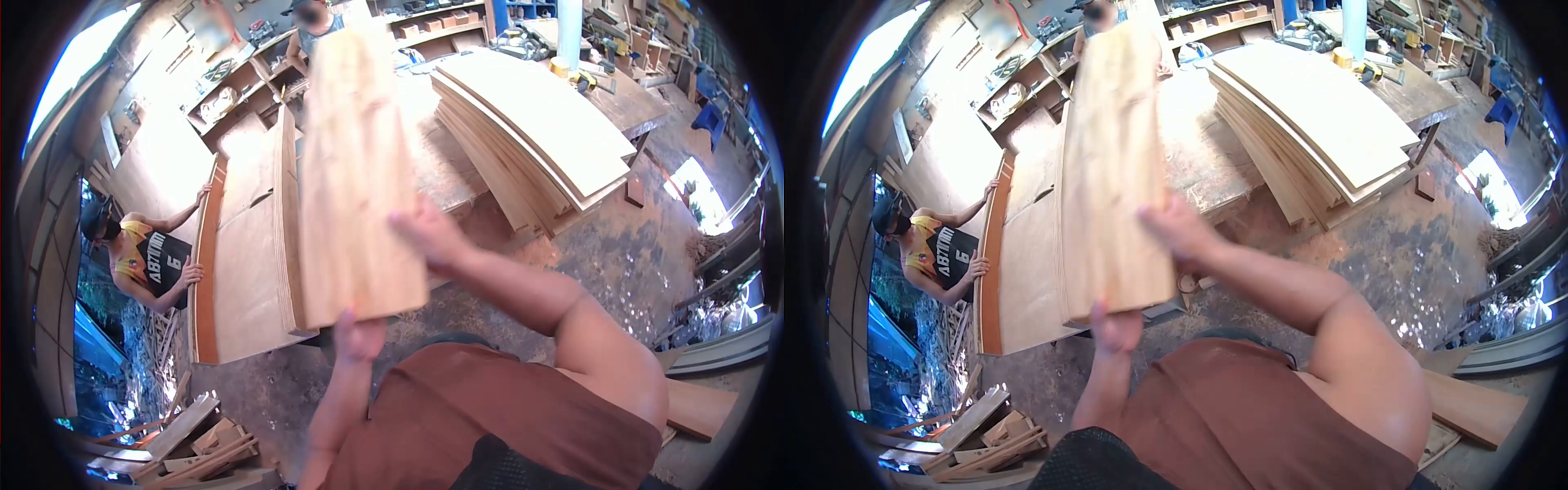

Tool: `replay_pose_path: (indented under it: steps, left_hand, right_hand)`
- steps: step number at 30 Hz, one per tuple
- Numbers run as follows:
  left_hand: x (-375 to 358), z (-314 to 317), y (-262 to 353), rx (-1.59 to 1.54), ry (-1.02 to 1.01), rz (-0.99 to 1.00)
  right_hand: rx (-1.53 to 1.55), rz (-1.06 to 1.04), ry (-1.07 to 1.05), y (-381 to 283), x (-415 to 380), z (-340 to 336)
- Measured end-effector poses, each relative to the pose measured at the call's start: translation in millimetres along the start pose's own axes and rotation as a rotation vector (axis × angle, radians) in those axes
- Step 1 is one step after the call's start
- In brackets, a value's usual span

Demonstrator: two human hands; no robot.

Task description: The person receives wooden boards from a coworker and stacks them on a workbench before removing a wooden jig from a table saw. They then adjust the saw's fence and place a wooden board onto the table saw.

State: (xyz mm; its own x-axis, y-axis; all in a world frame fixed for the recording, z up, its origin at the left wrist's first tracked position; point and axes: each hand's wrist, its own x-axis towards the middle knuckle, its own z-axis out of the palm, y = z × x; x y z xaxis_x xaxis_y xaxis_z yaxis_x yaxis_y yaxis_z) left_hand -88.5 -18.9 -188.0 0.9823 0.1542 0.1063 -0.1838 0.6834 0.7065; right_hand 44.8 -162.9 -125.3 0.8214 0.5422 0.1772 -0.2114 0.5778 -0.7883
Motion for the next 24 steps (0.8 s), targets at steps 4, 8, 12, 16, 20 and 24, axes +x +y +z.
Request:
replay_pose_path:
  steps: [4,8,12,16,20,24]
  left_hand:
    - [49.5,22.8,-43.4,0.444,-0.583,-0.3]
    - [46.9,42.8,-59.0,0.543,-0.695,-0.41]
    - [42.5,-29.2,-94.4,0.748,-0.649,-0.568]
    - [21.2,-107.5,-104.5,0.853,-0.42,-0.643]
    - [-19.9,-193.1,-108.3,1.116,-0.142,-0.678]
    - [-99.0,-279.0,-112.3,1.298,0.067,-0.776]
  right_hand:
    - [-0.183,0.082,0.304,-100.1,-27.8,-78.0]
    - [-0.199,0.218,0.459,-182.0,-53.6,-151.6]
    - [-0.581,0.254,0.544,-219.6,-68.2,-233.7]
    - [-0.827,0.396,0.466,-263.0,-70.8,-283.3]
    - [-1.18,0.502,0.412,-307.5,-37.7,-328.7]
    - [-1.909,0.503,0.481,-318.9,20.9,-400.4]
